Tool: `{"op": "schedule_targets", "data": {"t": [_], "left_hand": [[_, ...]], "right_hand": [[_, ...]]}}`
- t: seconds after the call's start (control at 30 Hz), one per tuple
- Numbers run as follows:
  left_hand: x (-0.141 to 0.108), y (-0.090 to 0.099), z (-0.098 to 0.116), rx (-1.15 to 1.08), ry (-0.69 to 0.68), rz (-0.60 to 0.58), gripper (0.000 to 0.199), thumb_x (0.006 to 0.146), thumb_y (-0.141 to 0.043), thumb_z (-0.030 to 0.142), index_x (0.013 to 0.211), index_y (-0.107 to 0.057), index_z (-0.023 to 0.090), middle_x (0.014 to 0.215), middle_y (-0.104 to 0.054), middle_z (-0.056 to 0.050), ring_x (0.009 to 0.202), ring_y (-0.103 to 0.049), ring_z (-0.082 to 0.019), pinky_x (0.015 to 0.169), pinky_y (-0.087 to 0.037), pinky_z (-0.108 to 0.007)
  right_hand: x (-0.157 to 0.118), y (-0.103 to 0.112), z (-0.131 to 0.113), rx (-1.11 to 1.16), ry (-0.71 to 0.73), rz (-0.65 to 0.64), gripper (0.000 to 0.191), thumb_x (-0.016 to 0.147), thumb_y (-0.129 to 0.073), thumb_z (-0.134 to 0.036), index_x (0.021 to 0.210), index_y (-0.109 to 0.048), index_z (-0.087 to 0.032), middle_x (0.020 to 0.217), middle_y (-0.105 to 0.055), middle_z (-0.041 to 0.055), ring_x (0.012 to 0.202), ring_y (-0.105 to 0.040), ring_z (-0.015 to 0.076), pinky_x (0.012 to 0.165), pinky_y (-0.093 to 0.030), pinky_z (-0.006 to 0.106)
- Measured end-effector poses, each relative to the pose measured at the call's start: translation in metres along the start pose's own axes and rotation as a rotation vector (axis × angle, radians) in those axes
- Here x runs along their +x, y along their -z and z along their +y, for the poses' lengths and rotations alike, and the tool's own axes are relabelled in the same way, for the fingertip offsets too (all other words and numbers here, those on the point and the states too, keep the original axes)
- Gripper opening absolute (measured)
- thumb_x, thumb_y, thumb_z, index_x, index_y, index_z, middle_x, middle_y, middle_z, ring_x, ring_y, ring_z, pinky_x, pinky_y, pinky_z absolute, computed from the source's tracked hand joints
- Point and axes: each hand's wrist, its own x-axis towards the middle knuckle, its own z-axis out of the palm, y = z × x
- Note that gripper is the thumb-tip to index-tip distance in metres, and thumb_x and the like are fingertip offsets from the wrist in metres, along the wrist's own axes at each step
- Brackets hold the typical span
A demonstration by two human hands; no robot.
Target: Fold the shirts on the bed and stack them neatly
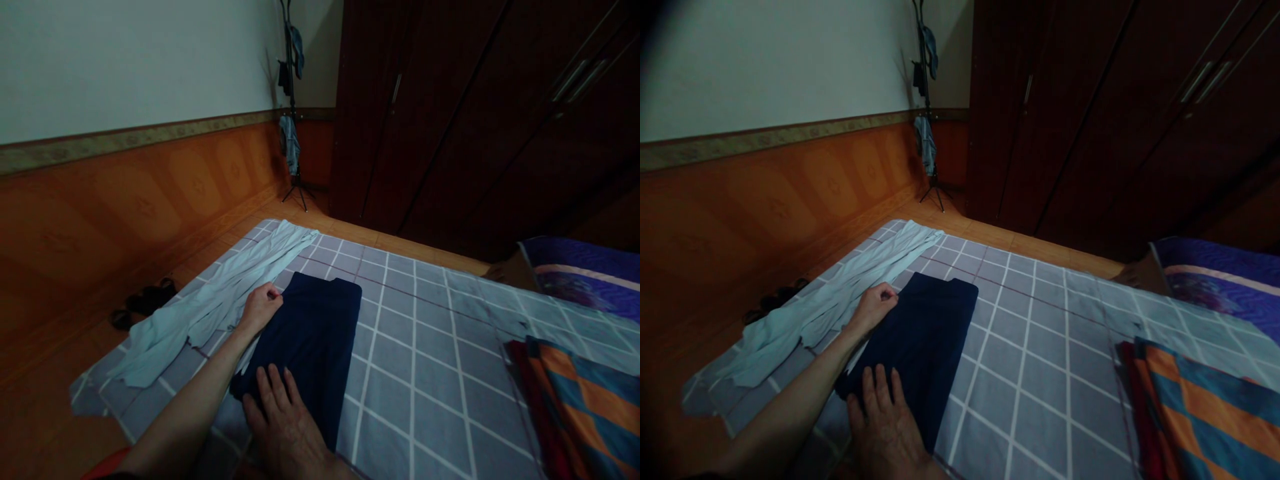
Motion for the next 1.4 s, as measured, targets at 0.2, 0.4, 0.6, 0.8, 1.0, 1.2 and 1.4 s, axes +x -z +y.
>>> {"op": "schedule_targets", "data": {"t": [0.2, 0.4, 0.6, 0.8, 1.0, 1.2, 1.4], "left_hand": [[0.002, -0.007, 0.000, -0.104, -0.018, -0.006, 0.016, 0.067, -0.059, 0.027, 0.080, -0.062, 0.018, 0.071, -0.065, -0.001, 0.067, -0.061, -0.017, 0.067, -0.046, -0.028], [0.003, -0.014, 0.006, -0.209, -0.095, -0.058, 0.018, 0.070, -0.055, 0.026, 0.083, -0.062, 0.017, 0.075, -0.064, -0.002, 0.069, -0.061, -0.016, 0.069, -0.048, -0.027], [0.011, -0.012, 0.004, -0.235, -0.120, -0.096, 0.019, 0.065, -0.054, 0.018, 0.083, -0.061, 0.016, 0.075, -0.065, -0.002, 0.070, -0.062, -0.017, 0.067, -0.049, -0.027], [-0.007, 0.000, 0.023, -0.131, -0.218, -0.040, 0.016, 0.073, -0.053, 0.016, 0.084, -0.065, 0.019, 0.082, -0.063, -0.003, 0.078, -0.059, -0.019, 0.078, -0.046, -0.033], [-0.014, -0.007, 0.030, -0.152, -0.324, -0.141, 0.016, 0.075, -0.053, 0.014, 0.082, -0.065, 0.021, 0.091, -0.063, -0.003, 0.090, -0.059, -0.019, 0.087, -0.043, -0.032], [0.011, -0.012, 0.006, -0.240, -0.128, -0.125, 0.023, 0.072, -0.060, 0.029, 0.090, -0.063, 0.016, 0.084, -0.066, -0.004, 0.077, -0.063, -0.019, 0.075, -0.049, -0.031], [0.018, -0.018, 0.002, -0.312, -0.023, -0.122, 0.016, 0.065, -0.059, 0.024, 0.079, -0.060, 0.015, 0.069, -0.062, 0.000, 0.064, -0.061, -0.015, 0.061, -0.046, -0.025]], "right_hand": [[0.001, 0.003, 0.001, -0.012, 0.008, -0.003, 0.068, 0.090, -0.044, -0.056, 0.141, -0.035, -0.012, 0.149, -0.021, 0.0250, 0.137, -0.019, 0.0387, 0.108, -0.028, 0.056], [0.003, -0.003, 0.002, -0.074, -0.006, 0.021, 0.062, 0.091, -0.046, -0.053, 0.138, -0.041, -0.012, 0.147, -0.026, 0.0233, 0.136, -0.025, 0.0373, 0.106, -0.032, 0.054], [0.002, -0.005, 0.001, -0.090, 0.008, 0.043, 0.061, 0.091, -0.046, -0.051, 0.138, -0.039, -0.013, 0.147, -0.026, 0.0233, 0.135, -0.026, 0.0377, 0.105, -0.033, 0.054], [0.002, -0.005, 0.002, -0.104, 0.015, 0.067, 0.063, 0.089, -0.050, -0.049, 0.138, -0.039, -0.012, 0.147, -0.026, 0.0230, 0.135, -0.026, 0.0368, 0.106, -0.032, 0.054], [0.002, -0.004, 0.002, -0.099, 0.019, 0.050, 0.066, 0.089, -0.048, -0.053, 0.137, -0.040, -0.009, 0.147, -0.027, 0.0245, 0.136, -0.026, 0.0373, 0.107, -0.031, 0.053], [0.002, -0.003, 0.003, -0.141, 0.027, 0.058, 0.061, 0.091, -0.047, -0.051, 0.137, -0.041, -0.011, 0.146, -0.029, 0.0236, 0.134, -0.029, 0.0372, 0.105, -0.034, 0.053], [0.004, -0.006, -0.001, -0.171, 0.009, 0.089, 0.045, 0.096, -0.040, -0.042, 0.131, -0.046, -0.015, 0.142, -0.037, 0.0219, 0.130, -0.036, 0.0365, 0.101, -0.040, 0.052]]}}
